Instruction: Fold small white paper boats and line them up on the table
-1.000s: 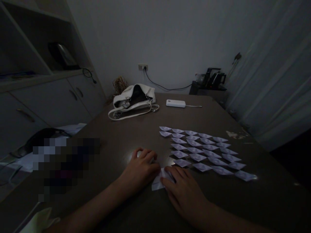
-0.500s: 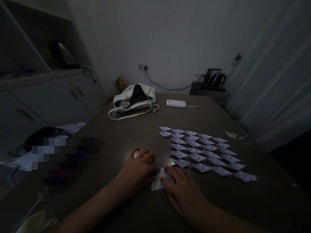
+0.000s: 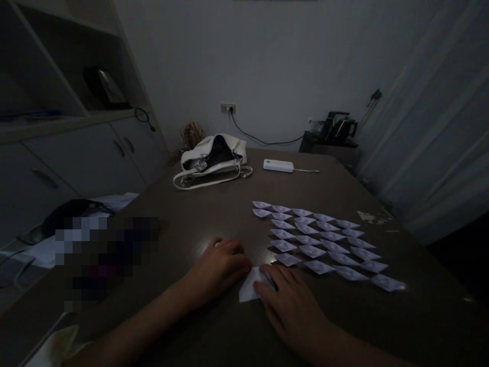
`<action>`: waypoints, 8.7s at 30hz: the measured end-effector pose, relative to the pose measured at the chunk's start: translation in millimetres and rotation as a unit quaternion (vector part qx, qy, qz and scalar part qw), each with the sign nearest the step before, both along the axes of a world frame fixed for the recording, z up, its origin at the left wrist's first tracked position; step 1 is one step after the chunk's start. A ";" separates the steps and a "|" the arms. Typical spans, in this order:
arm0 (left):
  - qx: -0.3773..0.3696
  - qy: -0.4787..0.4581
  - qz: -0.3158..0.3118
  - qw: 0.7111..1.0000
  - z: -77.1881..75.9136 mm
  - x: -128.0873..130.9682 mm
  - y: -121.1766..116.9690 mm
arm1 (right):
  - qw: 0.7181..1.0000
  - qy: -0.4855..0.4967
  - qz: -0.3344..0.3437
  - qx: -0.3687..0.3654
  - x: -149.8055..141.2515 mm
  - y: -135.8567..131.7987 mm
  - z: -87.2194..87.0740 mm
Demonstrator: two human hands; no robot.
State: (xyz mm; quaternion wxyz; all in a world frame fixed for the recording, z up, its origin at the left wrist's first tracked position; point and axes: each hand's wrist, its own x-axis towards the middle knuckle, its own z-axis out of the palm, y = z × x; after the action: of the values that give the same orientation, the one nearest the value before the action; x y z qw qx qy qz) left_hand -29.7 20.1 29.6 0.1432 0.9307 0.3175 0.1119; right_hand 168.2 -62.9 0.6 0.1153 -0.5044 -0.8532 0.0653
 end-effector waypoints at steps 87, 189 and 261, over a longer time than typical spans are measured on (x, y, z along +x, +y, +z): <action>-0.122 0.049 -0.035 0.991 10.7 0.2 -1.5 | 1.000 -0.009 -0.001 0.000 -0.3 -0.3 -1.4; -0.016 -0.005 -0.109 0.994 -11.2 5.0 -11.9 | 0.980 0.186 0.061 -0.043 13.5 6.5 -12.3; 0.049 0.038 -0.086 0.994 -11.7 11.2 -15.0 | 0.985 -0.047 0.075 0.146 14.9 25.6 2.7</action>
State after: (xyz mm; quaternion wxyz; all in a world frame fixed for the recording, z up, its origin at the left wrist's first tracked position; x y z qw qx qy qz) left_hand -18.5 5.1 18.0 0.0947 0.9639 0.2361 0.0790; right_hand 183.1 -37.4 3.3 0.1424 -0.4193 -0.8934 -0.0757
